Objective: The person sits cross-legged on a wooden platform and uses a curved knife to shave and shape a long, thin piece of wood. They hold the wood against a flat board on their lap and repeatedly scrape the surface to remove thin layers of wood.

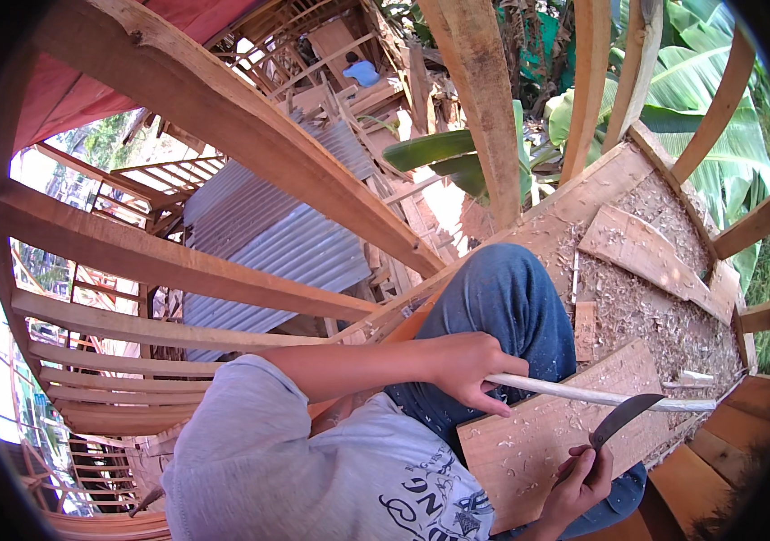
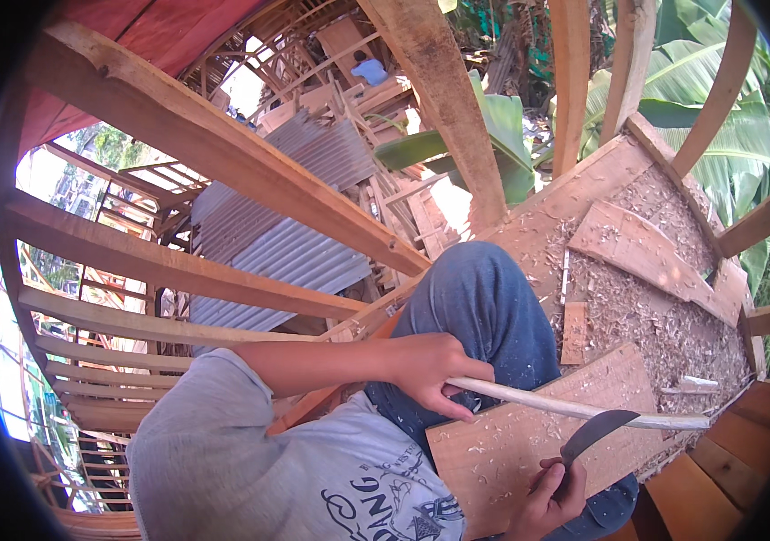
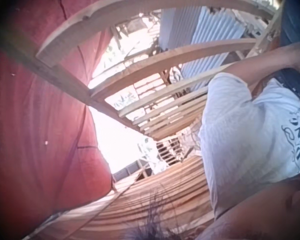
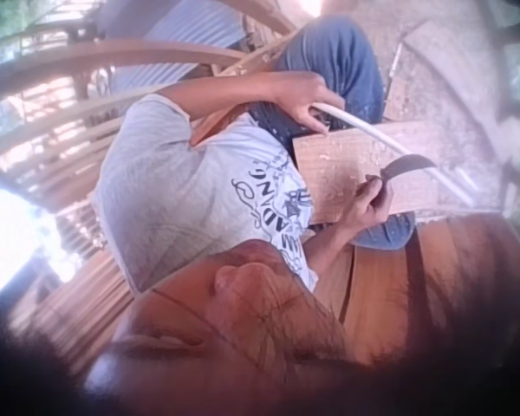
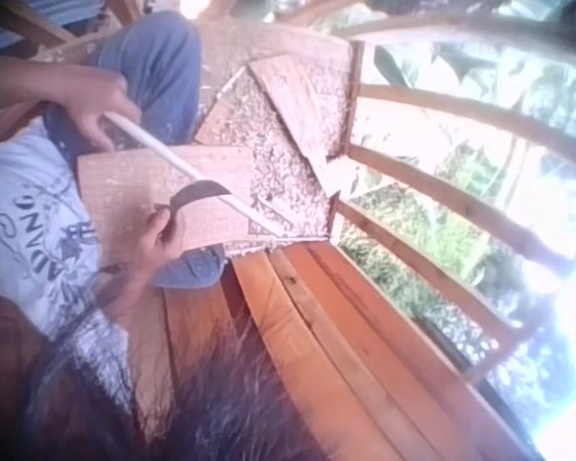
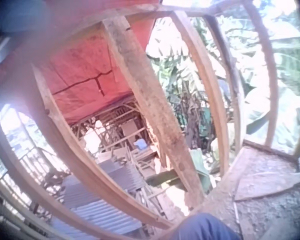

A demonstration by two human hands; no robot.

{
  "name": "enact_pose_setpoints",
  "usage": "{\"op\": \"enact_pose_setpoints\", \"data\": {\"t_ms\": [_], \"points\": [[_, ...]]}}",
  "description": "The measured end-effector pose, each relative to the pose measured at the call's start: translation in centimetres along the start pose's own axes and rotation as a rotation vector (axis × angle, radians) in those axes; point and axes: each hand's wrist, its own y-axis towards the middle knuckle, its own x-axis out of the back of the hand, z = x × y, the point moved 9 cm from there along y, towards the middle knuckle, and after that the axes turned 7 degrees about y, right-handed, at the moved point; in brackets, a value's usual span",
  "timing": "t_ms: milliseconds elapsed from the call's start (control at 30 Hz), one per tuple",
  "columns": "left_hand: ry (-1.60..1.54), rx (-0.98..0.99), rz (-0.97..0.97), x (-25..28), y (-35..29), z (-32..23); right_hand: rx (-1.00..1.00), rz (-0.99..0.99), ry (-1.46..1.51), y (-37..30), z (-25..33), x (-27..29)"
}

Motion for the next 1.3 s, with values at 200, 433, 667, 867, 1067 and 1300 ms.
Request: {"op": "enact_pose_setpoints", "data": {"t_ms": [200,433,667,867,1067,1300], "points": [[-0.053,0.131,0.053,0.2,0.5,-0.6,-0.095,-0.161,0.053,-2.3,-0.6,-0.6],[-0.421,0.107,0.154,-3.7,2.5,-4.1,-0.016,-0.224,0.062,-1.7,-2.5,3.0],[-0.436,0.052,0.180,-6.7,3.1,-6.4,0.096,-0.133,-0.247,-0.8,-2.5,5.8],[-0.321,0.013,0.209,-8.4,3.1,-8.4,0.014,-0.348,0.405,-1.5,-4.8,7.2],[-0.284,-0.002,0.229,-9.3,3.8,-9.6,-0.084,-0.281,0.442,-0.5,-1.2,5.0],[-0.321,0.157,0.409,-9.5,4.3,-8.7,-0.162,-0.168,0.567,0.5,0.3,3.4]]}}
